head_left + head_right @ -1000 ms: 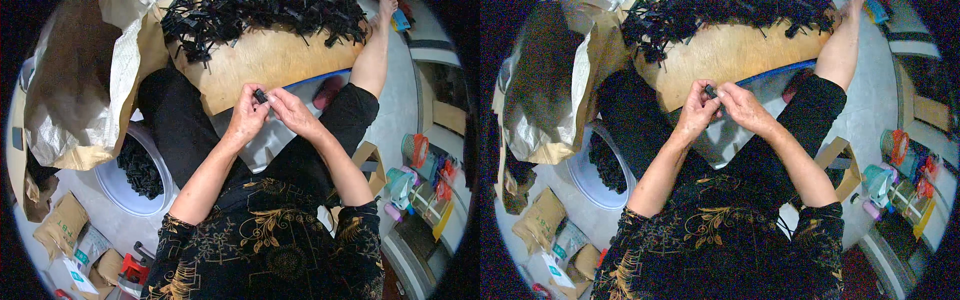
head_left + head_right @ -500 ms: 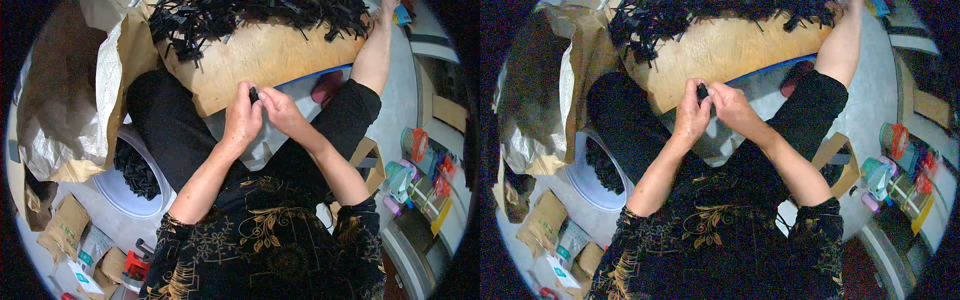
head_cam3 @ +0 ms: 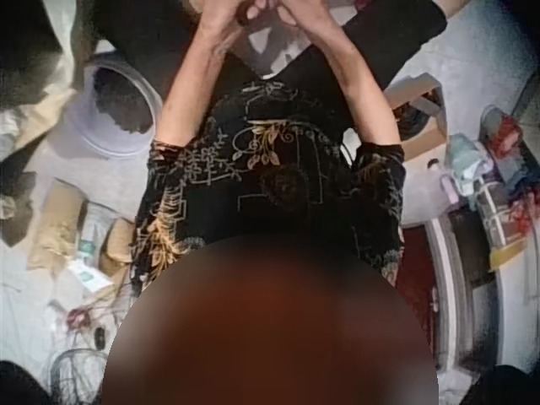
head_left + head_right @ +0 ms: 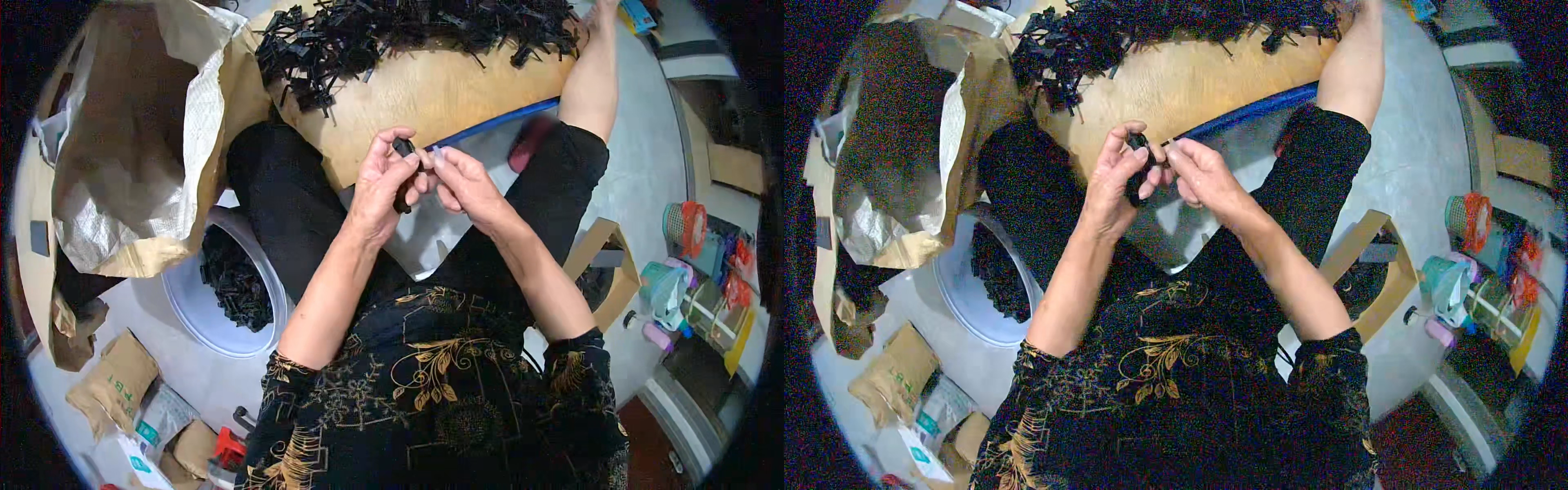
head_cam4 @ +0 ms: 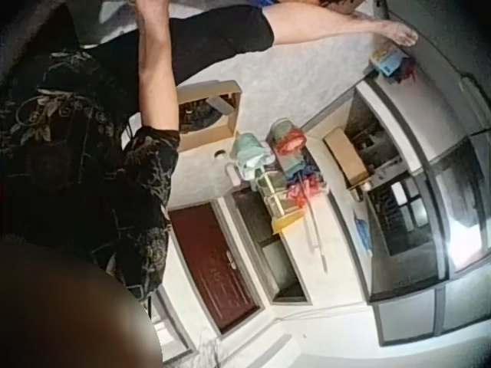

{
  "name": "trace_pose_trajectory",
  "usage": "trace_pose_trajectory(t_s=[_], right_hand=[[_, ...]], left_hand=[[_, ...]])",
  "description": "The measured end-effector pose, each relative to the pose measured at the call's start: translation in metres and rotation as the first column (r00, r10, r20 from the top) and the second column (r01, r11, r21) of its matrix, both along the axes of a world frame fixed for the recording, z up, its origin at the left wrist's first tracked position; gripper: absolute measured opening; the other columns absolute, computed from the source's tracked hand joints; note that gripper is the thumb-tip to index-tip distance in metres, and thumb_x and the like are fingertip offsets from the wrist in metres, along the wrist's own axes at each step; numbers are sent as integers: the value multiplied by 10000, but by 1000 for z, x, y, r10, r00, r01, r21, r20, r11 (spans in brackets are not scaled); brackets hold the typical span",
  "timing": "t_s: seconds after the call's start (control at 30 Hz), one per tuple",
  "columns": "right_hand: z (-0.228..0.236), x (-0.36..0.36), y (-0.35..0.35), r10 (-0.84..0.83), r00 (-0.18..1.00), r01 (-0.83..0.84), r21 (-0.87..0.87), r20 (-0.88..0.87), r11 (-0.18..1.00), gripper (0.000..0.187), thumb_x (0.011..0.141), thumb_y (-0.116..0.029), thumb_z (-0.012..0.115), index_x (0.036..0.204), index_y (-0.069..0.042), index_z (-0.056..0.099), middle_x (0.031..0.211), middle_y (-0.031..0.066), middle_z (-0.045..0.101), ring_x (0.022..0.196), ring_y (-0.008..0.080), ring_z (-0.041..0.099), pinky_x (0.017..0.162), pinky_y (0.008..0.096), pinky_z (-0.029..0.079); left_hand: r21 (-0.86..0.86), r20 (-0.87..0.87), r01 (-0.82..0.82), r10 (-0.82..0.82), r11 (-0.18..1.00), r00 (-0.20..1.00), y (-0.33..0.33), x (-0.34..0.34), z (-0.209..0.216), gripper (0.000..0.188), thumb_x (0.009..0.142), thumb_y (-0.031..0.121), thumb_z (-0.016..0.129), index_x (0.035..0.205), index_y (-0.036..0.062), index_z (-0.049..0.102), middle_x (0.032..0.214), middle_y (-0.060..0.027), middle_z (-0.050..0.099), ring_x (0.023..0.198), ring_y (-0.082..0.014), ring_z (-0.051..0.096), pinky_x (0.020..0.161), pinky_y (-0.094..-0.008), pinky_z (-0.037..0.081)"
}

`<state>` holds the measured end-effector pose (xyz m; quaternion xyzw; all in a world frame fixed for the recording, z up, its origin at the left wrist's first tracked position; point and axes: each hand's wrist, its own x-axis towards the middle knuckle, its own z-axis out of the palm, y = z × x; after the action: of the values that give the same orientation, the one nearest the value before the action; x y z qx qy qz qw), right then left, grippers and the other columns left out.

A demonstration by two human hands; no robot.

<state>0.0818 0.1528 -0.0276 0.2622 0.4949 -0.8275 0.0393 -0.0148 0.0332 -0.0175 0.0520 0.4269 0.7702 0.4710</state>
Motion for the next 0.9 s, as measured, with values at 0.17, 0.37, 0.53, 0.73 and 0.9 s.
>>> trace_pose_trajectory(t_s=[0.17,0.37,0.53,0.73,0.9], right_hand=[[13,7,-1,-29,990,45,112,-140,993,203,924,-220,478,1004,-35,504,743,13,562,463,23,406,384,146,288],[15,7,2,-58,981,68,46,-183,997,231,901,-232,525,1041,-52,488,713,5,554,463,16,409,382,127,264],[15,15,10,126,988,-133,-74,-88,988,286,868,-286,577,1050,-81,495,682,-9,545,437,-4,376,365,130,226],[17,15,11,146,987,-142,50,-70,989,252,864,-264,582,1015,-71,524,664,-24,544,450,-9,375,370,136,224],[3,12,10,106,993,-86,268,-61,960,228,853,-265,597,957,-70,542,659,-38,523,468,3,371,384,155,246]], left_hand=[[-29,-9,12,-13,1000,1000,-7,0,7,416,886,122,494,1270,44,355,778,-50,561,565,-73,512,451,-175,386],[-26,20,201,-201,979,979,-16,7,8,422,895,168,500,1275,36,372,811,-56,558,537,-70,496,421,-153,360],[67,35,341,-344,938,938,-17,11,11,392,903,175,485,1258,31,401,790,-58,545,538,-65,493,406,-145,342],[-34,-31,313,-314,949,949,-19,16,9,348,902,139,470,1233,39,425,841,-69,572,587,-73,529,426,-152,357],[-200,-343,273,-328,941,880,-12,19,8,371,848,9,516,1211,17,439,951,-54,596,770,-105,580,602,-211,462]])
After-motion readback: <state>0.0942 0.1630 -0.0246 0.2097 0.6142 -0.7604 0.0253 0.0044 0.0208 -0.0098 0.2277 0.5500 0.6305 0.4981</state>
